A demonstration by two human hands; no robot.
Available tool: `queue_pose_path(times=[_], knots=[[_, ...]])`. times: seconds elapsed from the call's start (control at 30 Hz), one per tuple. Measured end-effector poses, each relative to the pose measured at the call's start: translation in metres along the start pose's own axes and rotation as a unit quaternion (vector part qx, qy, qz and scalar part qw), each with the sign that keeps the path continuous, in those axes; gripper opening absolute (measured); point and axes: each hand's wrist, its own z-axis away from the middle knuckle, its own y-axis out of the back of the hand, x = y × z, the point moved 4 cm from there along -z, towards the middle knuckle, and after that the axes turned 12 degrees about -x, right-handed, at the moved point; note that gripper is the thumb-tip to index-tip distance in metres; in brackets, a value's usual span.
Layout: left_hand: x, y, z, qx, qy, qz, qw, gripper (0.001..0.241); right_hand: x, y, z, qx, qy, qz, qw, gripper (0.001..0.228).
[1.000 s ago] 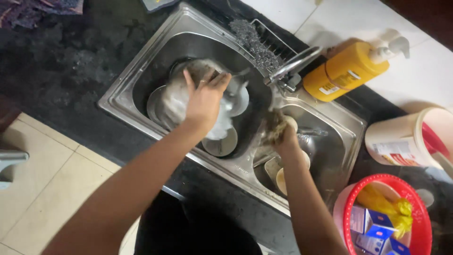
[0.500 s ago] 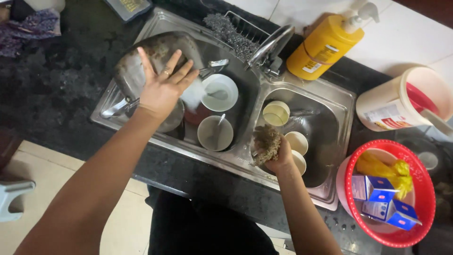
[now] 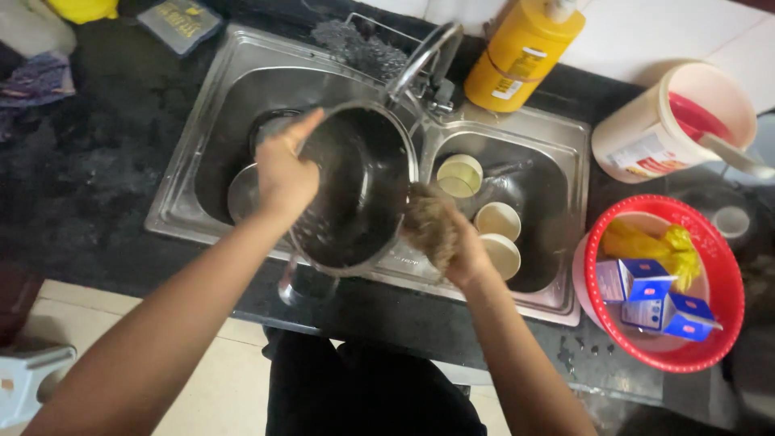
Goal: Washing various pots, lids, and kitchen containers in a sink using a sponge and dish soap.
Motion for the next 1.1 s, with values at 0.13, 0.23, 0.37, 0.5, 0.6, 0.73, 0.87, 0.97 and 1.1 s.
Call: queue_pose_path(times=[0.13,0.23,0.37,0.5,0.6,0.73,0.87,0.97,1.1], knots=[[0.008,-0.043,0.009,-0.038,0.031,0.054,0.997,0.071,0.089,0.028,-0.041,-0.060,-0.102,-0.091,0.989,0.042],[0.025,-0.062,0.010,-0.072,0.021,0.025,0.997,0.070,0.113,-0.027,-0.060,-0.074,-0.085,-0.137,0.984,0.040],[0.053,-0.069,0.008,-0.170,-0.084,-0.131,0.973,0.053,0.102,-0.080,-0.065,0.028,-0.019,-0.044,0.998,0.048],[0.046,-0.068,-0.009,-0.192,-0.123,-0.147,0.962,0.040,0.100,-0.093,-0.067,-0.075,0.039,-0.128,0.988,0.046],[0.037,-0.069,-0.024,-0.170,-0.085,-0.127,0.974,0.035,0.107,-0.089,-0.069,-0.068,0.039,-0.167,0.983,0.044],[0.048,-0.082,-0.033,-0.231,-0.043,-0.014,0.972,0.054,0.112,-0.089,-0.075,-0.072,-0.003,-0.255,0.964,0.044],[0.054,-0.098,-0.043,-0.263,-0.024,-0.025,0.964,0.069,0.196,-0.001,-0.083,-0.043,-0.018,0.082,0.995,0.031],[0.050,-0.108,-0.051,-0.311,0.054,-0.058,0.947,0.077,0.179,0.091,-0.075,-0.162,0.156,0.744,0.629,0.026],[0.058,-0.090,-0.060,-0.359,0.153,-0.082,0.917,0.083,0.013,0.086,-0.139,0.006,-0.007,0.789,0.615,0.043]])
